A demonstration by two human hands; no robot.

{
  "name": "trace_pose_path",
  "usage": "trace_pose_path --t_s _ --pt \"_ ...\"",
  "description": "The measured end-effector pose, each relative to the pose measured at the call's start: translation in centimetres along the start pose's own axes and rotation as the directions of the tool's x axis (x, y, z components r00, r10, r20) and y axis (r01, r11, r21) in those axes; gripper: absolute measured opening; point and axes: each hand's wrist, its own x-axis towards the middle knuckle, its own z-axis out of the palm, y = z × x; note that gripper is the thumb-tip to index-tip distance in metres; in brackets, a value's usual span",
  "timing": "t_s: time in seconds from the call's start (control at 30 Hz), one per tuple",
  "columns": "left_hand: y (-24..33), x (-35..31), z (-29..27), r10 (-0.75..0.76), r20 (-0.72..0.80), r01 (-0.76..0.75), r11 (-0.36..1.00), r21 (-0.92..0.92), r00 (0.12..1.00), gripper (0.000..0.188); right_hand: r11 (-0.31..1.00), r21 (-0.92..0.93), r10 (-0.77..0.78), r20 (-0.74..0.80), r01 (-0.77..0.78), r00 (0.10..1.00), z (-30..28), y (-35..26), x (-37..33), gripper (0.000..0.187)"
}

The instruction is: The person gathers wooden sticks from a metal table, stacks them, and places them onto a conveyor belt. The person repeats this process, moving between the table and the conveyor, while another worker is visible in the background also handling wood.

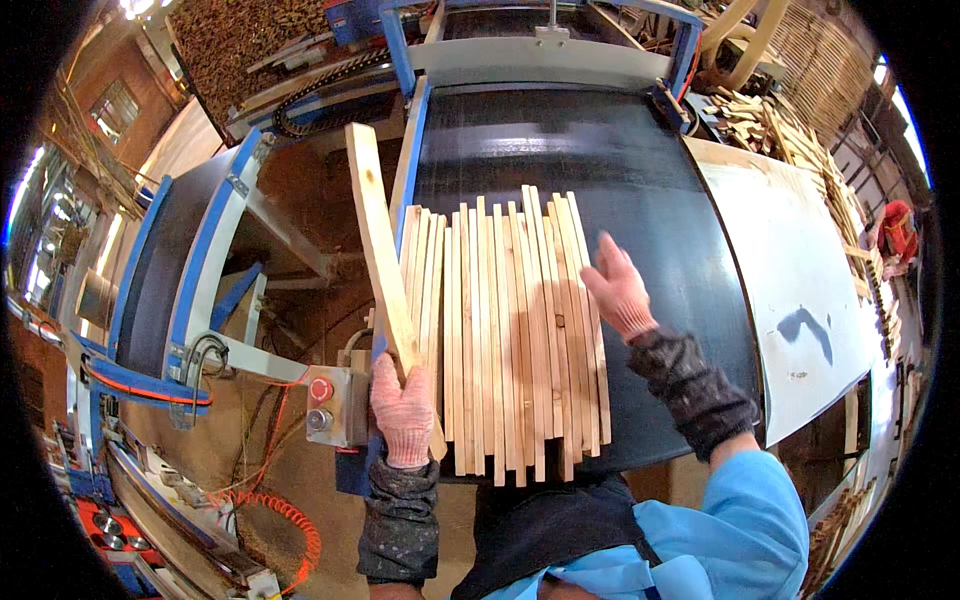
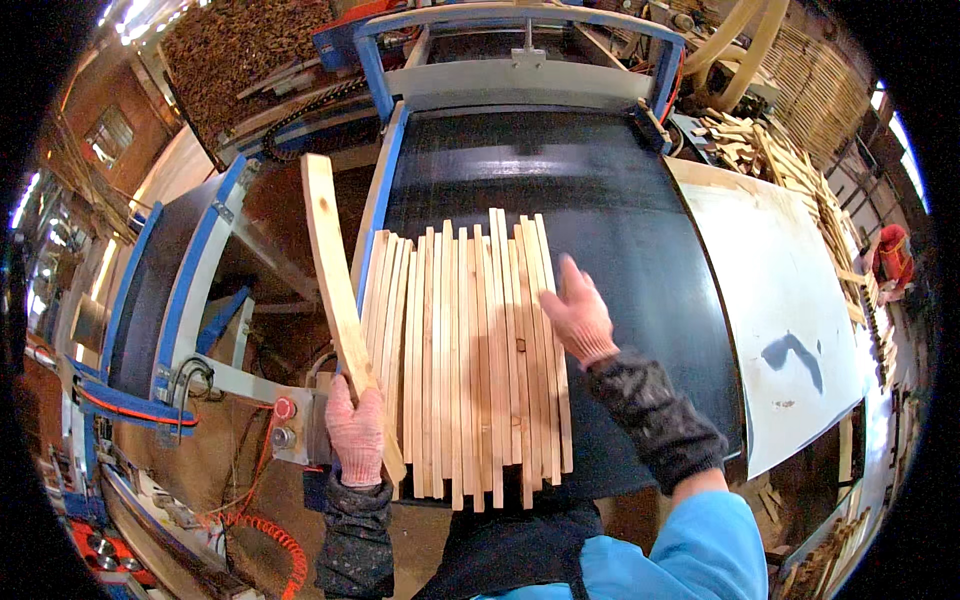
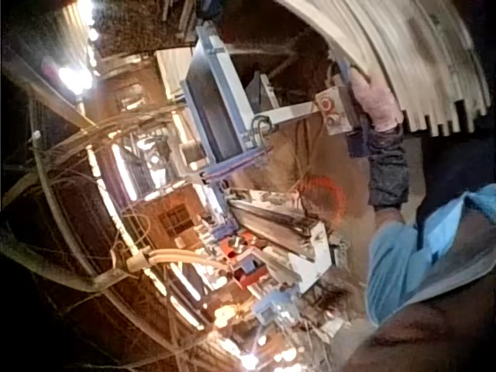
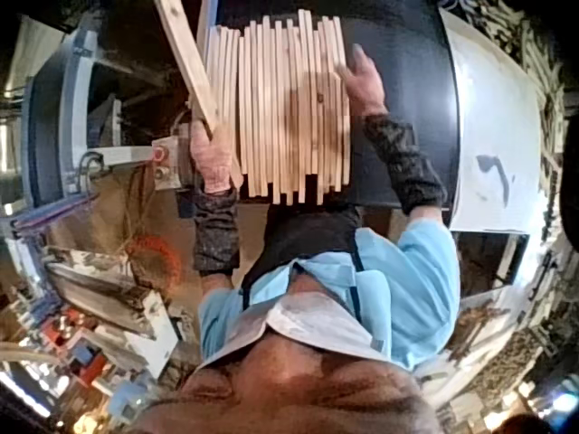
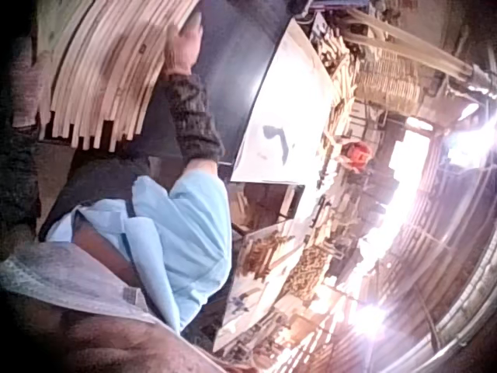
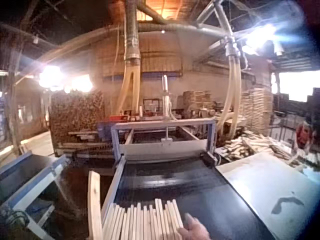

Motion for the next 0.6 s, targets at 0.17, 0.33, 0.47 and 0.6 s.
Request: trace_pose_path --t_s 0.17,0.33,0.47,0.6 --pt "7.5 1.7 -1.0 -0.047 0.221 0.134 0.908 -0.397 0.974 0.031 0.996 -0.045 0.087 0.16 -0.08 0.983 2.2 7.0 -8.3 0.056" --pt "6.9 0.6 -1.5 -0.108 0.532 0.476 0.618 -0.625 0.84 0.05 0.948 -0.165 0.292 0.104 -0.273 0.951 4.7 1.8 -8.8 0.062" --pt "5.4 -1.3 -0.8 -0.139 0.603 0.581 0.501 -0.641 0.786 0.05 0.962 -0.061 0.272 0.208 -0.266 0.939 3.6 1.7 -9.7 0.078" --pt "3.4 -3.0 1.0 -0.162 0.716 0.709 0.394 -0.584 0.679 0.051 0.966 0.089 0.23 0.122 -0.241 0.966 4.1 5.1 -11.2 0.086"
